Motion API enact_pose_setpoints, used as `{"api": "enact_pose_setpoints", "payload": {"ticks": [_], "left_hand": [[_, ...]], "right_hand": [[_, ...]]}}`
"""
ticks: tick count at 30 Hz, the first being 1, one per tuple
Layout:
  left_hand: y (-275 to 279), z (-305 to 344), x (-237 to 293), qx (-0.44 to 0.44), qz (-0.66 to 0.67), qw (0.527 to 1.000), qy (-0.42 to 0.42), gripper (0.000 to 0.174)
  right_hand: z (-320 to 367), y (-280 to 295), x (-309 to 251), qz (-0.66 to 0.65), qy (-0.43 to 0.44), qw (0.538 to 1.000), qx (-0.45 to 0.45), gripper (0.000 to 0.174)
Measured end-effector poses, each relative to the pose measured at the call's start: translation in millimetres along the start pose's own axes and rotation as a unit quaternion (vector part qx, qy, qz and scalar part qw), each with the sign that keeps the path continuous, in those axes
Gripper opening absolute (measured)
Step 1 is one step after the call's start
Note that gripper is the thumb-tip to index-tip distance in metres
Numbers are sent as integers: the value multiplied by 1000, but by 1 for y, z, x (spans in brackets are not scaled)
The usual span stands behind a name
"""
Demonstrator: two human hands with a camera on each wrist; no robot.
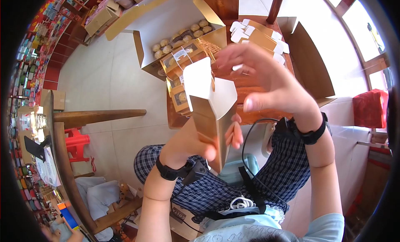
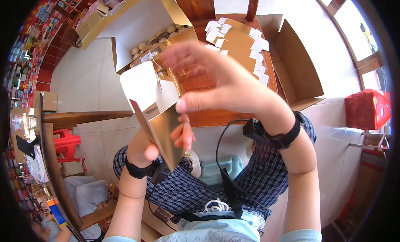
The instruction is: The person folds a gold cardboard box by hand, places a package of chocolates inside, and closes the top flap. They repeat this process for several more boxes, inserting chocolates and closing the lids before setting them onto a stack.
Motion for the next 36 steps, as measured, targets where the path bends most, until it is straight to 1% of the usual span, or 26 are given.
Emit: {"api": "enact_pose_setpoints", "payload": {"ticks": [1,2,3,4,5,6,7,8,9,10,11,13,15,16,18,19,21,23,25,26,27,29,31,33,34,36], "left_hand": [[1,2,-1,0,0,1000,0,75],[1,5,-2,-21,28,999,18,77],[2,7,-4,-43,56,997,35,79],[14,9,-5,-44,-45,997,42,86],[13,10,-9,-44,-45,997,43,86],[5,9,-12,-69,41,996,31,88],[1,8,-12,-94,126,987,18,90],[3,7,-9,-103,88,990,36,98],[0,-4,-9,-219,141,964,-47,103],[-4,-2,-1,-130,81,988,2,105],[-9,2,11,-38,19,998,52,106],[-5,5,23,112,-90,990,9,98],[1,4,25,141,-175,965,-137,73],[1,6,24,141,-175,965,-137,73],[3,10,21,186,-289,933,-106,43],[1,8,19,186,-289,933,-105,43],[-1,4,16,239,-279,921,-128,24],[11,5,9,252,-279,922,-95,26],[17,5,8,265,-191,937,-122,30],[14,4,8,252,-195,941,-114,39],[12,4,10,252,-195,941,-114,39],[8,3,11,218,-98,964,-120,48],[3,2,14,213,-83,966,-118,54],[0,0,19,225,-65,964,-125,53],[0,0,19,226,-65,964,-126,53],[2,2,21,234,-201,934,-178,51]], "right_hand": [[3,-6,8,-42,-24,999,-9,61],[7,-16,17,-169,-101,979,-58,62],[6,-20,15,-124,-85,983,-108,54],[5,-23,13,-131,-97,977,-135,49],[6,-27,13,-137,-109,971,-162,44],[4,-29,11,-123,-37,979,-157,39],[5,-31,11,-123,-37,979,-157,39],[7,-32,13,-134,-71,980,-126,39],[7,-33,16,-145,-105,979,-94,39],[4,-32,18,-145,-24,988,-53,40],[12,-26,21,-198,-183,962,-47,42],[7,-22,6,-219,-168,961,-3,46],[6,-17,8,-136,-185,973,25,48],[5,-16,12,-81,-144,985,56,49],[3,-16,7,22,-98,989,105,47],[4,-15,9,22,-98,989,105,47],[6,-13,20,104,-167,971,135,44],[6,-17,27,101,-148,971,160,43],[1,-23,18,141,-26,979,147,45],[4,-26,14,85,-100,981,144,49],[4,-25,16,85,-100,981,144,49],[3,-22,16,139,-21,977,158,53],[3,-22,12,153,-36,973,169,56],[2,-22,9,155,9,973,172,59],[2,-23,10,156,9,973,170,59],[2,-27,10,166,62,970,167,66]]}}
Point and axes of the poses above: each hand's wrist, its own z-axis away from the middle knuckle, its own y-axis out of the back of the hand, x = y × z, the point moved 3 cm from there along -z, towards the middle knuckle, and after that the axes turned 6 degrees about x, right-handed, at the moved point
